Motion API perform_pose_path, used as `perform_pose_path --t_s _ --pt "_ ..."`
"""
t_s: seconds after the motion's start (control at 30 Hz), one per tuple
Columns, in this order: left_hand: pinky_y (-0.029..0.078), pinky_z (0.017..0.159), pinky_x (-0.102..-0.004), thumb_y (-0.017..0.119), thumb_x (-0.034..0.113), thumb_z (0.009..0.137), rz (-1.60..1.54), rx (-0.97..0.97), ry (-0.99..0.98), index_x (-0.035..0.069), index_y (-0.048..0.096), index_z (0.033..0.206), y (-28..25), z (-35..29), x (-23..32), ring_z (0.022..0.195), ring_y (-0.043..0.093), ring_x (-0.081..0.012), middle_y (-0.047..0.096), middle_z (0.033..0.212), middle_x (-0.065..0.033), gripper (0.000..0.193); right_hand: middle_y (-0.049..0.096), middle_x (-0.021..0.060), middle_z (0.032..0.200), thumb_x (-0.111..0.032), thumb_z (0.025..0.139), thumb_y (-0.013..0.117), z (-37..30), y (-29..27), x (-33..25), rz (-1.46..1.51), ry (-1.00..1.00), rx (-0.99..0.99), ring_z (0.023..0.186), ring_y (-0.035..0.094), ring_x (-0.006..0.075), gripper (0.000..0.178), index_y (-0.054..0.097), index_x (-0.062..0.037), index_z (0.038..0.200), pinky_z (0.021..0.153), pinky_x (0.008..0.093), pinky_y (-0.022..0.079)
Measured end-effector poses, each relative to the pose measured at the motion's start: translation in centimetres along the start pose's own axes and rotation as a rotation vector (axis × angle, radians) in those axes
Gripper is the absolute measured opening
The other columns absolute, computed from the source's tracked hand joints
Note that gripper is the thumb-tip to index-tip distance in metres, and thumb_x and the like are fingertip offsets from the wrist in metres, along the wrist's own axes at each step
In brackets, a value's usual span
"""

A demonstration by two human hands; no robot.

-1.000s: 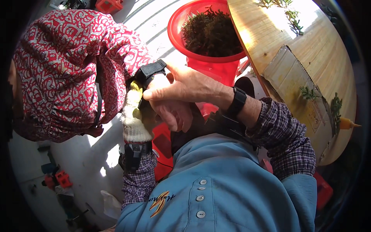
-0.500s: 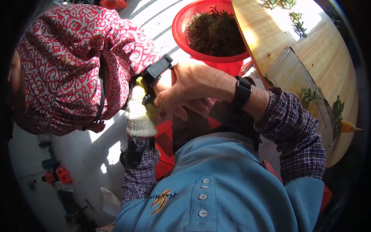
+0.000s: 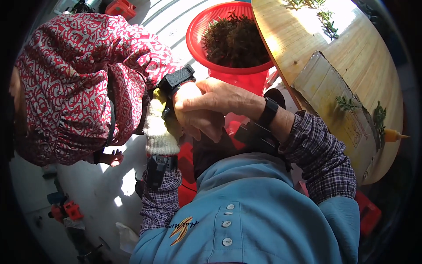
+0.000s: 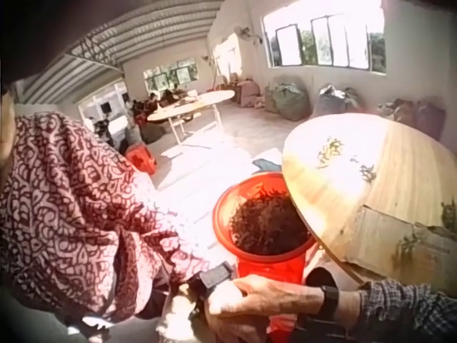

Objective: The person fastens a device to their wrist, puts on a glove, and applies glue from a squeeze bottle onto small artificial branches. They then press the branches onto a piece of cardboard on a table.

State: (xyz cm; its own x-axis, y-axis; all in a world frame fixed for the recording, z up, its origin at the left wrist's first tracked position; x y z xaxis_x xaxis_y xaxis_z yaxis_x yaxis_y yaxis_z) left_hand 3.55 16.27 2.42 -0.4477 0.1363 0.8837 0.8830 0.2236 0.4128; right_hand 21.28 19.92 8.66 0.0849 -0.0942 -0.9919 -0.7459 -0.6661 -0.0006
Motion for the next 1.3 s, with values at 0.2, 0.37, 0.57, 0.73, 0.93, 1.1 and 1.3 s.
perform_pose_path --t_s 0.2,0.37,0.57,0.73,0.93,1.1,1.3 --pt "0.050 0.053 -0.0243 0.060 0.025 0.099 -0.061 0.131 -0.152 0.013 0.049 0.140 0.8 -1.9 1.3 0.070 0.061 -0.0129 0.062 0.102 -0.0047 0.044 0.067 0.0139 0.074 -0.045 0.081 0.079 -1.0 -0.3 -3.6 -0.446 -0.055 0.026 0.067 0.066 0.0172 0.051 0.065 0.0032 0.088 0.064 0.0318 0.054" --pt "0.049 0.054 -0.0209 0.063 0.023 0.098 0.066 0.120 -0.161 0.012 0.051 0.137 1.6 -1.5 0.6 0.070 0.059 -0.0098 0.062 0.100 -0.0036 0.043 0.067 0.0184 0.072 -0.048 0.079 0.081 -1.8 -1.2 -4.0 -0.730 -0.124 0.217 0.064 0.067 0.0249 0.055 0.064 0.0046 0.083 0.062 0.0341 0.054" --pt "0.049 0.054 -0.0208 0.064 0.028 0.098 -0.038 0.107 -0.115 0.010 0.055 0.131 3.1 -0.6 0.7 0.070 0.060 -0.0097 0.062 0.097 -0.0035 0.039 0.068 0.0175 0.080 -0.048 0.080 0.080 -1.4 -2.0 -2.3 -0.800 -0.253 0.232 0.072 0.068 0.0222 0.055 0.063 0.0041 0.089 0.067 0.0339 0.053" --pt "0.053 0.059 -0.0256 0.064 0.034 0.098 -0.346 0.113 -0.200 0.008 0.057 0.128 3.1 0.0 -0.7 0.075 0.063 -0.0138 0.064 0.099 -0.0051 0.040 0.069 0.0122 0.090 -0.048 0.082 0.079 -0.3 -2.7 0.1 -0.397 -0.152 0.060 0.083 0.066 0.0151 0.055 0.063 0.0024 0.098 0.074 0.0313 0.052" --pt "0.057 0.072 -0.0315 0.064 0.042 0.098 -0.529 -0.004 -0.194 0.006 0.057 0.127 2.9 -1.2 0.4 0.089 0.066 -0.0197 0.066 0.108 -0.0093 0.047 0.068 0.0071 0.107 -0.044 0.092 0.071 0.8 -0.8 1.5 -0.006 -0.081 -0.058 0.101 0.062 0.0123 0.051 0.063 0.0003 0.115 0.088 0.0278 0.050" --pt "0.061 0.081 -0.0384 0.062 0.039 0.100 -0.717 -0.119 -0.253 0.008 0.061 0.125 0.5 -1.1 -1.0 0.096 0.070 -0.0242 0.069 0.115 -0.0096 0.039 0.065 0.0050 0.115 -0.035 0.099 0.064 1.1 0.9 3.0 0.276 0.002 -0.070 0.110 0.059 0.0121 0.041 0.062 -0.0018 0.123 0.098 0.0283 0.047" --pt "0.059 0.075 -0.0378 0.058 0.050 0.097 -0.713 -0.191 -0.341 0.008 0.061 0.122 -1.3 -2.0 -2.5 0.089 0.068 -0.0233 0.069 0.109 -0.0097 0.049 0.062 0.0088 0.127 -0.033 0.102 0.059 0.4 3.2 3.6 0.227 0.109 -0.057 0.117 0.058 0.0155 0.046 0.055 -0.0032 0.136 0.103 0.0317 0.045"
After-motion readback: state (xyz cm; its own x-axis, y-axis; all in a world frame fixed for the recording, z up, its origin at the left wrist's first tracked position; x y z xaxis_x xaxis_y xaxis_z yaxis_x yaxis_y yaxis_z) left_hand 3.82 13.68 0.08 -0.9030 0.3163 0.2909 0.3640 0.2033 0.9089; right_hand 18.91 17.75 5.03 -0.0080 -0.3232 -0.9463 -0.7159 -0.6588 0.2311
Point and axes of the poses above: each hand's wrist, its own z-axis towards the middle knuckle, its own y-axis out of the palm, x = y × z, the point moved 7 cm from there along z, towards the middle knuckle
